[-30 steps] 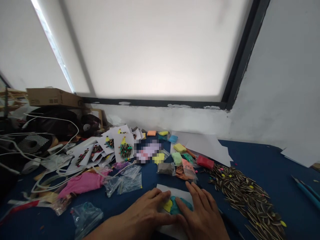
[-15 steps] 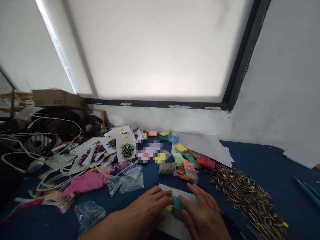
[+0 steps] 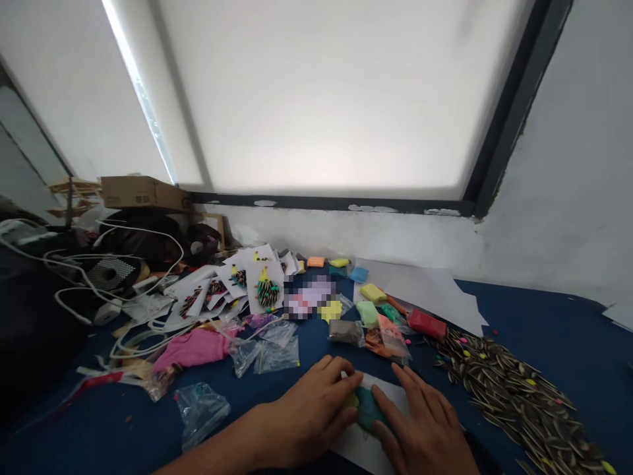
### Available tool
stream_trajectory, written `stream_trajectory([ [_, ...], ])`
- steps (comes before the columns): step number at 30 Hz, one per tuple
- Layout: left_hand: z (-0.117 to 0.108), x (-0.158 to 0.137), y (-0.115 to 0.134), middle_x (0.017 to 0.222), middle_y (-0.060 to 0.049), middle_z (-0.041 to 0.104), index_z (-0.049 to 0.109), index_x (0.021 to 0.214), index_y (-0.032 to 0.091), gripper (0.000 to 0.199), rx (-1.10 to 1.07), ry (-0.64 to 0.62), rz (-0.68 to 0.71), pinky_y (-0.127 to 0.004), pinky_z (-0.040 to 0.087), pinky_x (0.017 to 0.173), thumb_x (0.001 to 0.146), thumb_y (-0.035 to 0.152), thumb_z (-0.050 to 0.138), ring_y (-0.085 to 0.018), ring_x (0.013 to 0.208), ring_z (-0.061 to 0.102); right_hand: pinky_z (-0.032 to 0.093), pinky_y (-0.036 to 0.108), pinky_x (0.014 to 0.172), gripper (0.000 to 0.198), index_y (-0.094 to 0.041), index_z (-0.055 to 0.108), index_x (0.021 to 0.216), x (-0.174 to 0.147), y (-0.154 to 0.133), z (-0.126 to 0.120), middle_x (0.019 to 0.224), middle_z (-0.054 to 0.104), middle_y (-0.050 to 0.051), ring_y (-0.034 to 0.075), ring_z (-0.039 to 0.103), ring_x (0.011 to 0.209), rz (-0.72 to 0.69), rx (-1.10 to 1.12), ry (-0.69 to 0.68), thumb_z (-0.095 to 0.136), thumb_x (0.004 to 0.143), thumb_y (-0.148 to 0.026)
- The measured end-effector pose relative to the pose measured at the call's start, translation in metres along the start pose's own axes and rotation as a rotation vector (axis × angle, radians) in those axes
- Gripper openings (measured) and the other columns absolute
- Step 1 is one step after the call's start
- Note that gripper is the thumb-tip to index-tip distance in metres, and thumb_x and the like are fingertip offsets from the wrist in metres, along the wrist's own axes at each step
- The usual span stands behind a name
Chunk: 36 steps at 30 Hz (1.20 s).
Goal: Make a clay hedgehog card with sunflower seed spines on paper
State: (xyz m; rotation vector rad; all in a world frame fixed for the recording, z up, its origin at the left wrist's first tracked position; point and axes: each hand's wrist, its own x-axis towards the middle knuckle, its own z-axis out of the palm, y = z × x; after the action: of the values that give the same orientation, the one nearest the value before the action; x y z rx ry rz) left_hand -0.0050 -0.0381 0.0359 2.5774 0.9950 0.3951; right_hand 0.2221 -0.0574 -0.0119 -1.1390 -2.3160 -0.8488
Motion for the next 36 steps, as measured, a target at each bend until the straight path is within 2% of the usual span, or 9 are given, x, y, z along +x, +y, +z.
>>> stream_trajectory([
  [4,0.001,0.001,-0.002,0.116,-0.008,0.051,0.056,0.106,0.017,0.023,0.026,0.015,0.024,-0.032,0.042,0.094,0.096,0.03,0.04,-0.02,0.103,0.048,0.046,0.038,0.073,0.035,-0.028,0.07,0.107,0.003,0.002,-0.005,0.11,0.067,0.014,0.029,0.064,0.096,-0.041,-0.007,0.05,0.041,0.092,-0.042],
  [8,-0.003,0.002,0.0,0.115,-0.008,0.051,0.055,0.107,0.017,0.022,0.046,-0.005,0.024,-0.032,0.042,0.093,0.095,0.029,0.041,-0.02,0.103,0.048,0.048,0.036,0.068,0.036,-0.026,0.073,0.098,0.01,0.001,-0.009,0.102,0.07,0.016,0.029,0.067,0.089,-0.092,-0.04,0.096,0.04,0.093,-0.039],
  [15,-0.004,-0.001,0.001,0.115,-0.008,0.053,0.055,0.109,0.017,0.023,0.038,0.016,0.048,-0.03,0.042,0.092,0.097,0.025,0.038,-0.019,0.101,0.048,0.053,0.034,0.059,0.04,-0.027,0.075,0.096,0.012,0.006,-0.018,0.097,0.073,0.015,0.027,0.07,0.081,-0.079,-0.096,0.049,0.036,0.093,-0.035],
  [19,-0.005,-0.003,0.0,0.113,-0.009,0.054,0.057,0.103,0.016,0.024,0.024,-0.015,0.053,-0.029,0.042,0.091,0.097,0.022,0.035,-0.018,0.101,0.048,0.055,0.034,0.059,0.041,-0.029,0.077,0.091,0.01,0.007,-0.024,0.096,0.074,0.014,0.026,0.071,0.081,-0.061,-0.098,0.009,0.036,0.093,-0.036],
  [24,-0.002,-0.004,-0.002,0.118,-0.008,0.052,0.054,0.115,0.018,0.026,0.004,0.005,0.053,-0.03,0.041,0.093,0.096,0.022,0.037,-0.019,0.103,0.048,0.055,0.037,0.065,0.039,-0.027,0.075,0.098,0.003,0.001,-0.018,0.103,0.072,0.016,0.028,0.069,0.089,-0.025,-0.065,-0.039,0.039,0.092,-0.04],
  [28,-0.001,-0.004,-0.001,0.118,-0.008,0.051,0.053,0.116,0.02,0.026,0.007,-0.014,0.047,-0.03,0.041,0.093,0.096,0.024,0.038,-0.019,0.102,0.047,0.053,0.04,0.07,0.038,-0.025,0.074,0.101,-0.003,0.0,-0.013,0.108,0.07,0.017,0.03,0.067,0.093,0.002,-0.05,-0.061,0.041,0.092,-0.043],
  [32,0.0,-0.005,0.0,0.122,-0.007,0.049,0.05,0.122,0.02,0.031,-0.006,-0.021,0.009,-0.032,0.04,0.095,0.092,0.026,0.046,-0.02,0.104,0.046,0.052,0.037,0.069,0.039,-0.026,0.072,0.105,0.0,0.002,-0.019,0.108,0.07,0.016,0.028,0.067,0.093,0.022,-0.03,-0.046,0.038,0.094,-0.041],
  [36,0.002,-0.005,0.0,0.123,-0.007,0.048,0.048,0.125,0.021,0.038,-0.003,-0.027,-0.004,-0.034,0.04,0.096,0.088,0.026,0.053,-0.022,0.106,0.045,0.052,0.038,0.068,0.035,-0.029,0.072,0.106,0.003,0.002,-0.024,0.107,0.07,0.015,0.029,0.067,0.092,-0.027,-0.019,-0.056,0.042,0.092,-0.041],
])
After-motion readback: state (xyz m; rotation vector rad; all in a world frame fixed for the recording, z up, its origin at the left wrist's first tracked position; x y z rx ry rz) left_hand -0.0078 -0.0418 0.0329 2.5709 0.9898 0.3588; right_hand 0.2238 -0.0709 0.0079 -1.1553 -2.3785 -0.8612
